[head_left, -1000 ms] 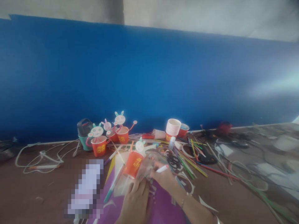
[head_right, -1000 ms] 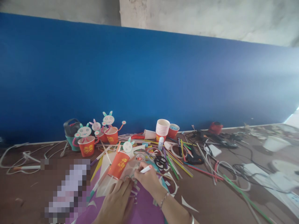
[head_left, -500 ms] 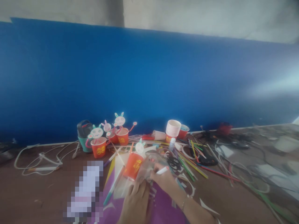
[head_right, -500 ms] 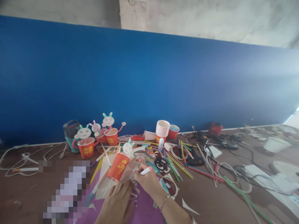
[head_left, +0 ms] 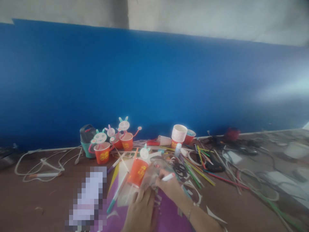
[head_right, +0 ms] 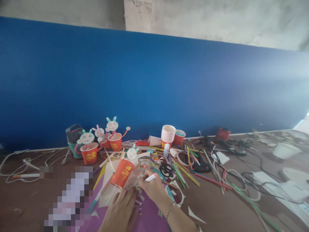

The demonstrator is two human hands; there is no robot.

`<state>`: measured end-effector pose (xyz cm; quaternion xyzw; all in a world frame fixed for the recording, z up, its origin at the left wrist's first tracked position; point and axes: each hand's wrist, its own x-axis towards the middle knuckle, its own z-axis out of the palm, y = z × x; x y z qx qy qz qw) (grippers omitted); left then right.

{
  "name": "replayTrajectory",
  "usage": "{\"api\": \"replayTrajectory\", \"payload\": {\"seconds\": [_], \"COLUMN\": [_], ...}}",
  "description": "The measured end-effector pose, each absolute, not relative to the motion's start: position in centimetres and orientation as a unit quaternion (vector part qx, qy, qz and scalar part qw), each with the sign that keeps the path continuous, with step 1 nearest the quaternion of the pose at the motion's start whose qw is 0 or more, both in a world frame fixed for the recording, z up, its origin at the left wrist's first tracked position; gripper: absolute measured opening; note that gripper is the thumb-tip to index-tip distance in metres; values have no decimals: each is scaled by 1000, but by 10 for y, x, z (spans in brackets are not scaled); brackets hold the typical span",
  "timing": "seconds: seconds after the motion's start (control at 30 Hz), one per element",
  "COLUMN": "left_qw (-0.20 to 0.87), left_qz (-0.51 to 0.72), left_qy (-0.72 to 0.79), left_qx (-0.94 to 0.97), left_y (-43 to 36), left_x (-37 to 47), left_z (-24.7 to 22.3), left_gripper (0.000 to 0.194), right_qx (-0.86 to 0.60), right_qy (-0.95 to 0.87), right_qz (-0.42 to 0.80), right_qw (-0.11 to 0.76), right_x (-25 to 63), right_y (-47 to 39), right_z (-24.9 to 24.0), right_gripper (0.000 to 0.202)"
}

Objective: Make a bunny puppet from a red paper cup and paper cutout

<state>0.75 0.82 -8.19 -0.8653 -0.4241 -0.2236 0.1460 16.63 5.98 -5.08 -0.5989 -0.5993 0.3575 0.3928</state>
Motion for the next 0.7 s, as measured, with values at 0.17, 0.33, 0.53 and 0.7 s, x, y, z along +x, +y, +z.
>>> {"api": "replayTrajectory", "payload": {"seconds": [0.17, 0.33, 0.53, 0.7], "left_qw": [144, 190, 209, 162], "left_qz": [-209, -216, -263, -213], "left_qy": [-424, -407, -419, -490], "left_qx": [-869, -867, -844, -829], "left_y": [8, 7, 4, -8], "left_x": [6, 7, 15, 17], "left_z": [-81, -85, -103, -100], "left_gripper": [34, 36, 28, 24], "right_qx": [-589, -580, -557, -533], "right_qy": [-561, -510, -523, -575], "right_qz": [383, 419, 400, 391], "right_qw": [438, 477, 507, 482], "right_x": [169, 173, 173, 169], "right_y": [65, 70, 66, 59], "right_z": [-54, -53, -46, -44], "right_gripper": [16, 21, 39, 22]}}
